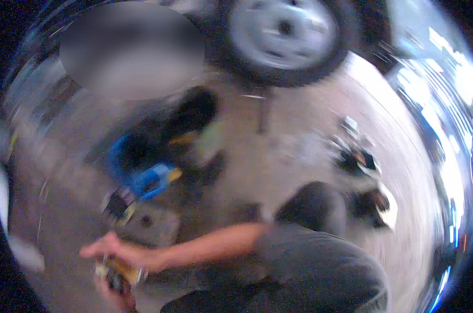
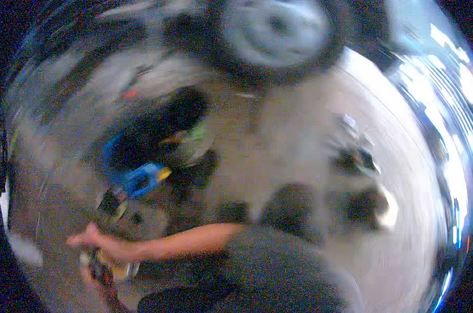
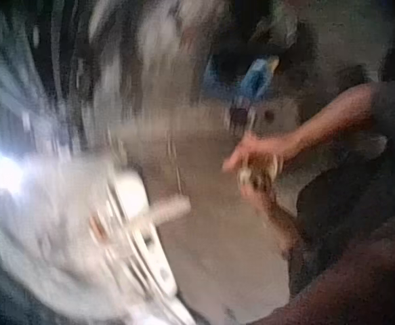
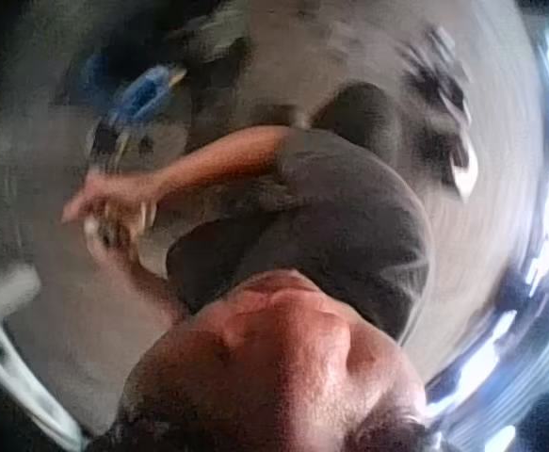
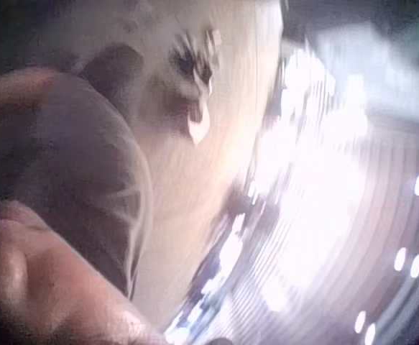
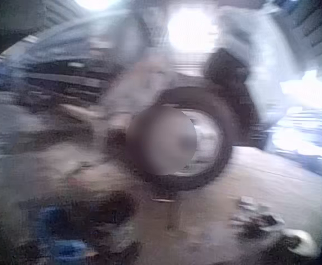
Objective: The person sits on the floor and cleans a metal bearing by wiping it with a rag and applying grease from a container. They repeatedly wipe the bearing and their hands, then stand up and walk away at the end.
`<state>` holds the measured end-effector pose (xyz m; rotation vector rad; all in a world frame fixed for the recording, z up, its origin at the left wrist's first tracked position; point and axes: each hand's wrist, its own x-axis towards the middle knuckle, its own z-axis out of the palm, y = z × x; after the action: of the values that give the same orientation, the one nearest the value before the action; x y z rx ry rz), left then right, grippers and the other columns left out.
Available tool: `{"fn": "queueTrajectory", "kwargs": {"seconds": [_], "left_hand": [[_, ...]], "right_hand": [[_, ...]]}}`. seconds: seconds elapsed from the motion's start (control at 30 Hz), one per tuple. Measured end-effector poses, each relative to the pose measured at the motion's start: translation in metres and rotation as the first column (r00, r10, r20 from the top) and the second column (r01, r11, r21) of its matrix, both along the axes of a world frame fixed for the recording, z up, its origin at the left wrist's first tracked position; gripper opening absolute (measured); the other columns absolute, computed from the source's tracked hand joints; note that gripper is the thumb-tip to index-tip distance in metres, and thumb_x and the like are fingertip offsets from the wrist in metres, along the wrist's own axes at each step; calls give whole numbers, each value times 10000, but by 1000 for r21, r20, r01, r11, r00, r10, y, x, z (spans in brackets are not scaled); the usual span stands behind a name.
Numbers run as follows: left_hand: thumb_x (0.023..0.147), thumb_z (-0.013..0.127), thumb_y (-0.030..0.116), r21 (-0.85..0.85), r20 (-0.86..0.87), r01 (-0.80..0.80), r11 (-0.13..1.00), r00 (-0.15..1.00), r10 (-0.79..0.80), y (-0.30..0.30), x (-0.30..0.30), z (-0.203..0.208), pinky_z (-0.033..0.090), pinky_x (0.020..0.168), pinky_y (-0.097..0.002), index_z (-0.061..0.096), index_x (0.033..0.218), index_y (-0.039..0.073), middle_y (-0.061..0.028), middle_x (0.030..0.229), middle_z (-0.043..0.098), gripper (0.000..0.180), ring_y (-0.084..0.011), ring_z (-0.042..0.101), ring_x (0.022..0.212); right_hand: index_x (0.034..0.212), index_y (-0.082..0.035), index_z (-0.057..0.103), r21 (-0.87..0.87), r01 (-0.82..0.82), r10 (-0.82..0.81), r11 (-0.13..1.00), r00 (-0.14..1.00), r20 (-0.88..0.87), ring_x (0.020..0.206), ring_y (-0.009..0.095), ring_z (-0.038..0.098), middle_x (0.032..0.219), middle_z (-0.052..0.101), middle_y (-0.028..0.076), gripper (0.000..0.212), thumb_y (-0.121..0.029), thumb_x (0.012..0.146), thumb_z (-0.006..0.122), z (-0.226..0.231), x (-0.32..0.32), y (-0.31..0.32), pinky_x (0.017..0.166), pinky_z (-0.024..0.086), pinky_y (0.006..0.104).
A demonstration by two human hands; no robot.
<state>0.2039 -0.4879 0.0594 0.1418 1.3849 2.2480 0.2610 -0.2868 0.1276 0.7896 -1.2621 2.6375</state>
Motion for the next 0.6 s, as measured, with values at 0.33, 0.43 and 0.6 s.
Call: {"fn": "queueTrajectory", "kwargs": {"seconds": [0.33, 0.43, 0.6], "left_hand": [[993, 379, 391, -546, -322, 325, 772, 770, -552, 114, 16, 45, 471, 872, -301, 496, 1259, 21, -135, 1184, 541, 471, -239, 562, 1039], [995, 384, 374, -319, 21, 413, 853, 903, -429, 156, 33, 55, 485, 840, -326, 539, 1193, 3, -118, 1104, 578, 448, -248, 578, 966], [995, 389, 391, -405, -74, 495, 769, 820, -567, 181, 12, 44, 499, 783, -345, 531, 1164, -53, -113, 1032, 596, 495, -227, 579, 921]], "right_hand": [[1159, -57, 628, 259, 442, -483, 859, 867, 123, 1061, 235, 509, 1132, 594, 73, 825, -593, 949, 37, 5, 73, 57, 982, 359, 365], [1218, -63, 616, 266, 495, -543, 827, 826, 152, 1055, 263, 511, 1171, 580, 83, 781, -534, 978, 41, 7, 94, 74, 950, 386, 392], [1257, -58, 591, 89, 565, -570, 820, 795, 210, 1073, 220, 501, 1202, 554, 64, 741, -527, 991, 81, 19, 102, 85, 952, 378, 368]]}}
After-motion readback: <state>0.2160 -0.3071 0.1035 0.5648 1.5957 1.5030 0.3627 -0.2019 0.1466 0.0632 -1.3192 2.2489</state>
